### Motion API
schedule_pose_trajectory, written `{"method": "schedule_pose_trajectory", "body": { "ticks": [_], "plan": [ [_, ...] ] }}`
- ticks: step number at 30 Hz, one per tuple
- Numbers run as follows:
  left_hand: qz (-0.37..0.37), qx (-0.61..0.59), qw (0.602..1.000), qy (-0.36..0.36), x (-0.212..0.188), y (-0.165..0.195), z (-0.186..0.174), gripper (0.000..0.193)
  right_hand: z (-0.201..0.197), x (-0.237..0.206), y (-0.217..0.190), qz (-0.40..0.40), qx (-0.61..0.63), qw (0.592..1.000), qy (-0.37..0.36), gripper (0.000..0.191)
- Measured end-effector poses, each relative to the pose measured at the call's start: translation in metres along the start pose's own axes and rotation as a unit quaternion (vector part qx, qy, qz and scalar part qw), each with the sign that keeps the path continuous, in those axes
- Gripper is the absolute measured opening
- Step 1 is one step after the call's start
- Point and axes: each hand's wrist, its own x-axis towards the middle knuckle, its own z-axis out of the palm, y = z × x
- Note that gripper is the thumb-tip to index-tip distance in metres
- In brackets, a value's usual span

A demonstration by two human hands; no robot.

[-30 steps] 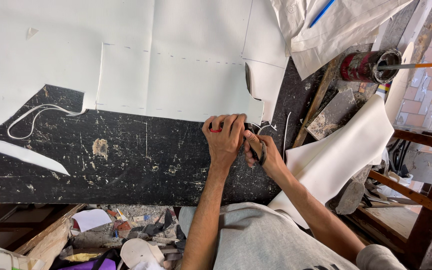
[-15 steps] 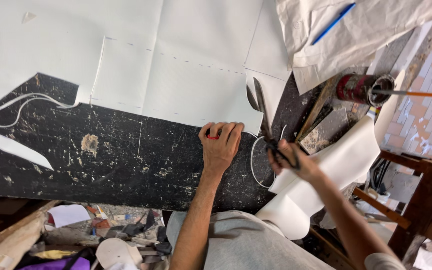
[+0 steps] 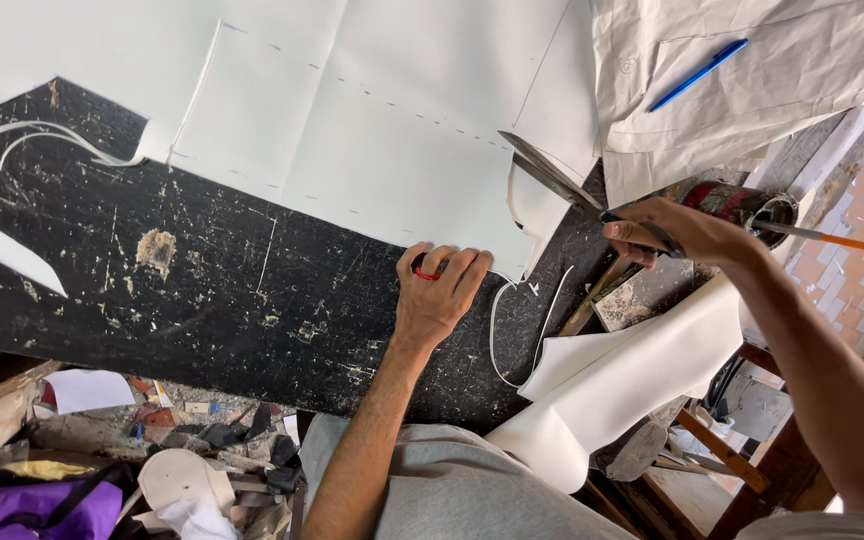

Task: The person uses shears to cut a large white fabric sheet along pre-drawn lines on a dark worktable. They reposition the fabric and shears multiple times to follow the pattern and separate cut pieces.

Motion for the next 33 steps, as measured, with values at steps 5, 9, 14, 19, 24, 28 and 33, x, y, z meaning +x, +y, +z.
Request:
{"method": "schedule_pose_trajectory", "body": {
  "ticks": [5,9,14,19,24,28,33],
  "plan": [
    [0.009,0.004,1.000,-0.007,-0.001,-0.002,0.002,0.041,-0.022,0.003,-0.013,0.129,-0.135,0.982,0.023,0.058],
    [0.005,0.004,1.000,-0.015,-0.002,-0.002,0.002,0.043,-0.031,0.006,-0.022,0.145,-0.204,0.967,0.041,0.061],
    [0.003,0.008,1.000,-0.013,-0.002,-0.001,0.001,0.041,-0.028,0.010,-0.030,0.149,-0.185,0.970,0.052,0.046],
    [0.005,0.006,1.000,-0.013,-0.002,-0.001,0.001,0.041,-0.025,0.011,-0.031,0.174,-0.192,0.964,0.062,0.049],
    [0.007,0.010,1.000,-0.011,0.000,-0.001,0.001,0.040,-0.024,0.010,-0.029,0.166,-0.207,0.962,0.062,0.059],
    [0.008,0.007,1.000,-0.010,0.000,-0.001,0.001,0.038,-0.027,0.012,-0.029,0.139,-0.177,0.972,0.068,0.047],
    [0.009,0.012,1.000,-0.008,0.000,-0.001,0.001,0.036,-0.029,0.025,-0.038,0.143,-0.161,0.975,0.052,0.047]
  ]
}}
